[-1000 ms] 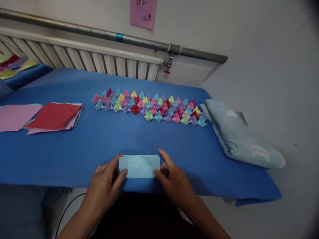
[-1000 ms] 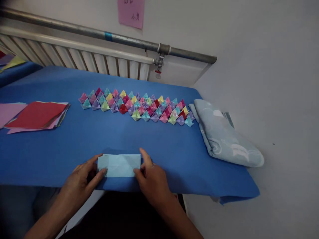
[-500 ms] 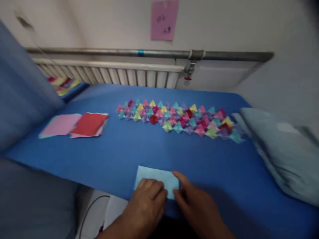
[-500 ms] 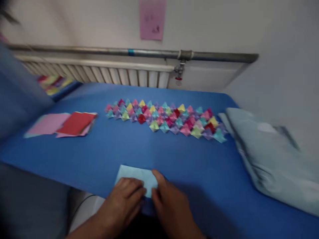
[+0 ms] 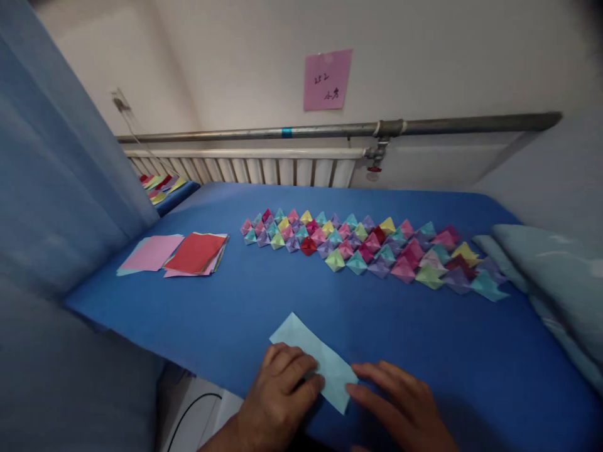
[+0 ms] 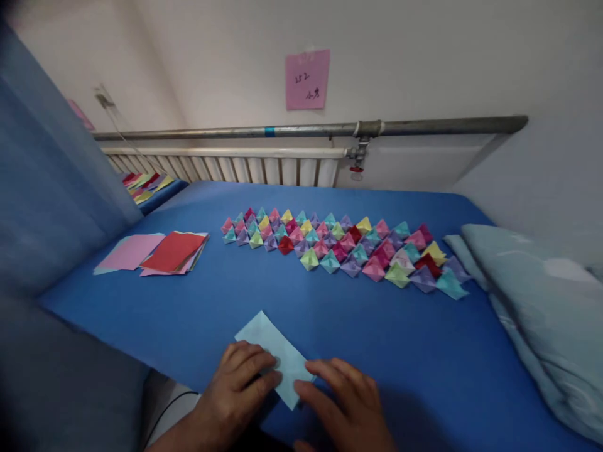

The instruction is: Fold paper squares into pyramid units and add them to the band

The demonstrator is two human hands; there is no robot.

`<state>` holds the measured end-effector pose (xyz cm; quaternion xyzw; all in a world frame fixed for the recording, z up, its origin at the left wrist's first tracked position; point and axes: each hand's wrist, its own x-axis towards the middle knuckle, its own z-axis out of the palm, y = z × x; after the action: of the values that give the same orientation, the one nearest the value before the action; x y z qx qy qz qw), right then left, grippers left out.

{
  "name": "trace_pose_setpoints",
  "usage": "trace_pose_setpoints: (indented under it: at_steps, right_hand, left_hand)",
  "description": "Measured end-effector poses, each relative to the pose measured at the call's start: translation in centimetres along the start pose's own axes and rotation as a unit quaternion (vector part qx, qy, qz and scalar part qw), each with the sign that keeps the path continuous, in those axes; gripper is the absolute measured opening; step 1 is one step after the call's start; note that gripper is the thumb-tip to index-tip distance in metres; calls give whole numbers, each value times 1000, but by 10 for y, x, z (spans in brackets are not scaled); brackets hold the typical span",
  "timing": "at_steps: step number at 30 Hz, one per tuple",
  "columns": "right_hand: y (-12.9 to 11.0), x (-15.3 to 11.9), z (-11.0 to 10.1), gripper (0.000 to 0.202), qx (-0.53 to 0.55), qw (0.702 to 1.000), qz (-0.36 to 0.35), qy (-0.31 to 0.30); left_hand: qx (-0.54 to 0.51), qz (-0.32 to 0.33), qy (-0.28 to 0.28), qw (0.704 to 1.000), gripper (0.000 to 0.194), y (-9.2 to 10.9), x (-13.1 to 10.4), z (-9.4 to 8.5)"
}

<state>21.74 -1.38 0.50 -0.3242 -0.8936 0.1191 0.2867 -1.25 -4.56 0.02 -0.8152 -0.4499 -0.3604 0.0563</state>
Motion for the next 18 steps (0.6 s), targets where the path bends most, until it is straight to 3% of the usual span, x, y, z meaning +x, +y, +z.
trace_pose_setpoints:
  at_steps: [3, 7, 18]
  right_hand:
    - [-6, 10, 6, 45, -53, 997, -46, 10]
    - [-14, 17, 16, 35, -30, 999, 3, -35]
    - [-15, 7, 9, 20, 32, 996, 85, -19]
  left_hand:
    - [3, 7, -18, 1000, 22, -5, -1, 0]
    - [-8, -2, -46, 999, 24, -5, -7, 3]
    - [-31, -7, -70, 997, 16, 12, -11, 0]
